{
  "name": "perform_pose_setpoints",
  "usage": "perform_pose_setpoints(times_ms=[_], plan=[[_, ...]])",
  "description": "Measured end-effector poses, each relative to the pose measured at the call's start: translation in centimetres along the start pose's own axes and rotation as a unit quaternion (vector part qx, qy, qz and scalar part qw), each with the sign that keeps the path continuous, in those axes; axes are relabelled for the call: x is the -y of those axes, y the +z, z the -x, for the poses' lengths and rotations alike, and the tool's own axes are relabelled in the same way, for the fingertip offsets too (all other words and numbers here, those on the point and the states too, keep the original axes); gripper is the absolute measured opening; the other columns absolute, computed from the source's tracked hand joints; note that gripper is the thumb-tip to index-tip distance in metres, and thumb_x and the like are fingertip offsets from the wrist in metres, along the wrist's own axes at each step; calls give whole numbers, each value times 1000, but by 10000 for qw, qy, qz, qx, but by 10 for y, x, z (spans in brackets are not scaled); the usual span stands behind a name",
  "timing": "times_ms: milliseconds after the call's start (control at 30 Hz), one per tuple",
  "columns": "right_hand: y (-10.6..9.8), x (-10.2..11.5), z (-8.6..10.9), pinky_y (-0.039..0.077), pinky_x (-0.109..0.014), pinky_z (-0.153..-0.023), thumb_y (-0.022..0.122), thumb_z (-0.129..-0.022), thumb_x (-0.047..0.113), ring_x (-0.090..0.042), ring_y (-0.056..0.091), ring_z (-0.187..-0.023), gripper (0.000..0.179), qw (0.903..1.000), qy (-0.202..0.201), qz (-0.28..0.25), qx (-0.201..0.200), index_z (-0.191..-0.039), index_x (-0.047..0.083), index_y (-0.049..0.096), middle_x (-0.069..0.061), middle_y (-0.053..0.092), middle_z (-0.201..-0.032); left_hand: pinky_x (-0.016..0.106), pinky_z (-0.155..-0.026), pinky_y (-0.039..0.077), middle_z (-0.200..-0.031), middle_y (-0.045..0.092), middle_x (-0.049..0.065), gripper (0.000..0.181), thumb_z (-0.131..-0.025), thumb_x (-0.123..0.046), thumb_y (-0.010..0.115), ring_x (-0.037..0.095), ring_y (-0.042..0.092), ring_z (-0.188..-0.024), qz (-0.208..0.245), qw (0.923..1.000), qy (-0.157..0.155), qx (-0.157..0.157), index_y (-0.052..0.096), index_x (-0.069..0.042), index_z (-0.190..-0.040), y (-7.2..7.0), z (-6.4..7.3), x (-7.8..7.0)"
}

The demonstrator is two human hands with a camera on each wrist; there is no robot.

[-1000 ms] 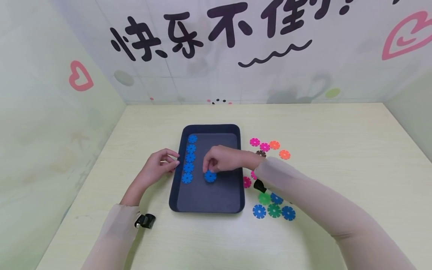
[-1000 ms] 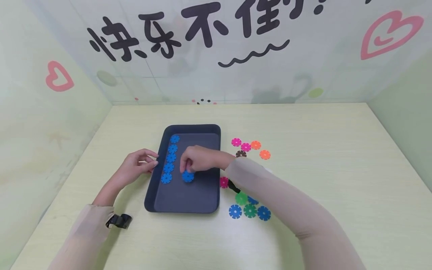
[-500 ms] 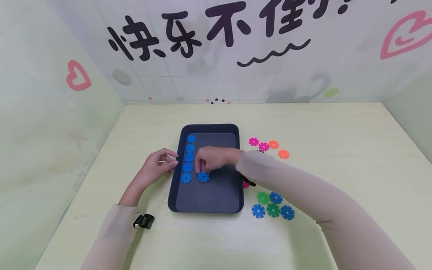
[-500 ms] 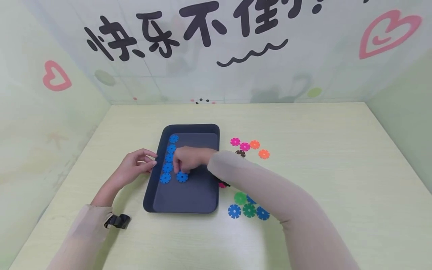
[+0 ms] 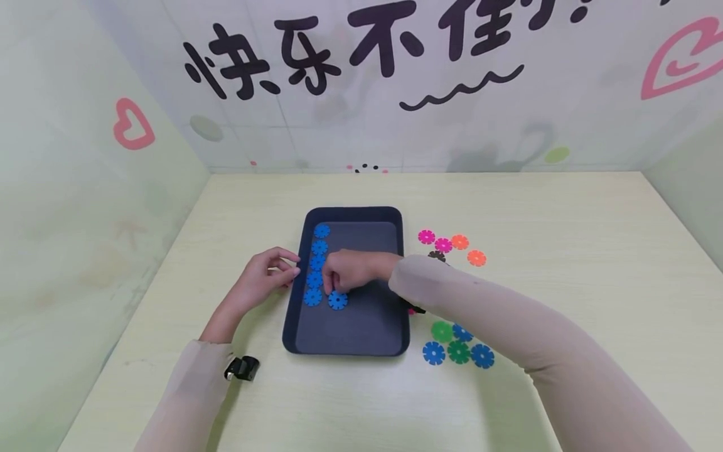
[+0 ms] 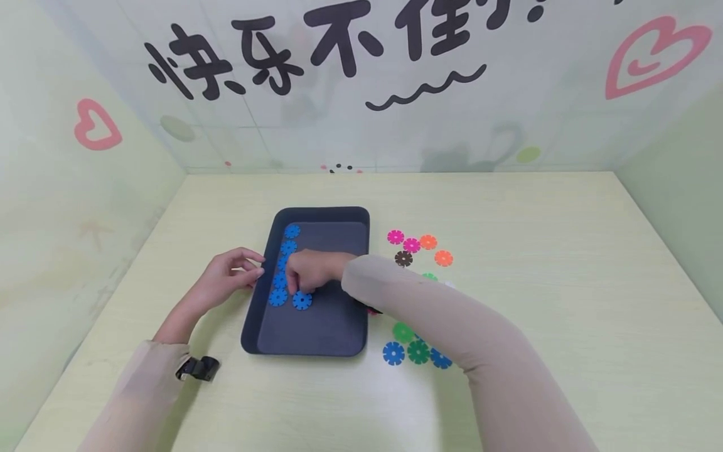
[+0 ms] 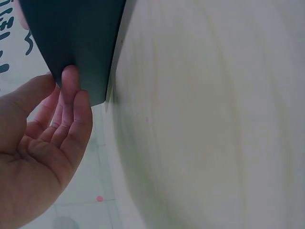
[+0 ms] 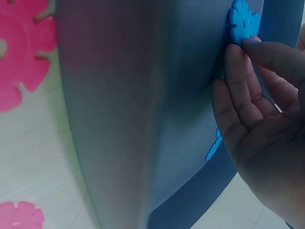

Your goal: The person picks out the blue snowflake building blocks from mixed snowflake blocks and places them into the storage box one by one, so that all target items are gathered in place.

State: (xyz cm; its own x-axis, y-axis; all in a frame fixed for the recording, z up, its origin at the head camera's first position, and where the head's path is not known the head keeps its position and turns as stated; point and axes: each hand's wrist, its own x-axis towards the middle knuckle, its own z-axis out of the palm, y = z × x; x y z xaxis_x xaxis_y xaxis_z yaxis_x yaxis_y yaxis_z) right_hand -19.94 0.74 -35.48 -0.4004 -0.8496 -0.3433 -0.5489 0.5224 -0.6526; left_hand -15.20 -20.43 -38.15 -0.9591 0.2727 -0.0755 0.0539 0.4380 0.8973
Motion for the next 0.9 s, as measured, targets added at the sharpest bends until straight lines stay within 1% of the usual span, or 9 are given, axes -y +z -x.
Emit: perform_pose_setpoints(times_ms=[233, 467, 700, 900], plan=[[0, 1, -2, 47, -20, -65, 58, -84, -5, -13, 55, -72, 16, 9999, 90, 106, 7, -91, 5, 68, -2, 64, -87, 36, -65, 54, -81, 61, 16, 22, -90, -3, 57, 21, 62, -67, 68, 9999, -82, 8, 54, 7, -109, 0, 0, -1], [-4, 2, 2, 47, -21, -65, 62, -84, 0, -13, 55, -72, 12, 9999, 154, 47, -12, -92, 5, 68, -3, 64, -88, 35, -66, 54, -81, 62, 16, 22, -90, -4, 57, 18, 63, -66, 28, 10000, -57, -2, 54, 7, -109, -1, 0, 0], [-11, 2, 12, 47, -21, -65, 63, -84, 4, -12, 56, -72, 11, 9998, 37, 107, -191, -94, 5, 68, -1, 63, -86, 35, -66, 54, -83, 62, 17, 24, -90, -5, 58, 19, 62, -68, 77, 9998, -195, -1, 54, 7, -110, -1, -1, 0], [-16, -1, 25, 48, -21, -65, 64, -85, 7, -12, 56, -69, 12, 9995, 8, 34, -300, -96, 4, 67, 1, 63, -80, 35, -67, 54, -83, 62, 17, 25, -90, -5, 58, 21, 62, -69, 53, 9998, -205, 4, 54, 7, -111, -1, 0, -1]])
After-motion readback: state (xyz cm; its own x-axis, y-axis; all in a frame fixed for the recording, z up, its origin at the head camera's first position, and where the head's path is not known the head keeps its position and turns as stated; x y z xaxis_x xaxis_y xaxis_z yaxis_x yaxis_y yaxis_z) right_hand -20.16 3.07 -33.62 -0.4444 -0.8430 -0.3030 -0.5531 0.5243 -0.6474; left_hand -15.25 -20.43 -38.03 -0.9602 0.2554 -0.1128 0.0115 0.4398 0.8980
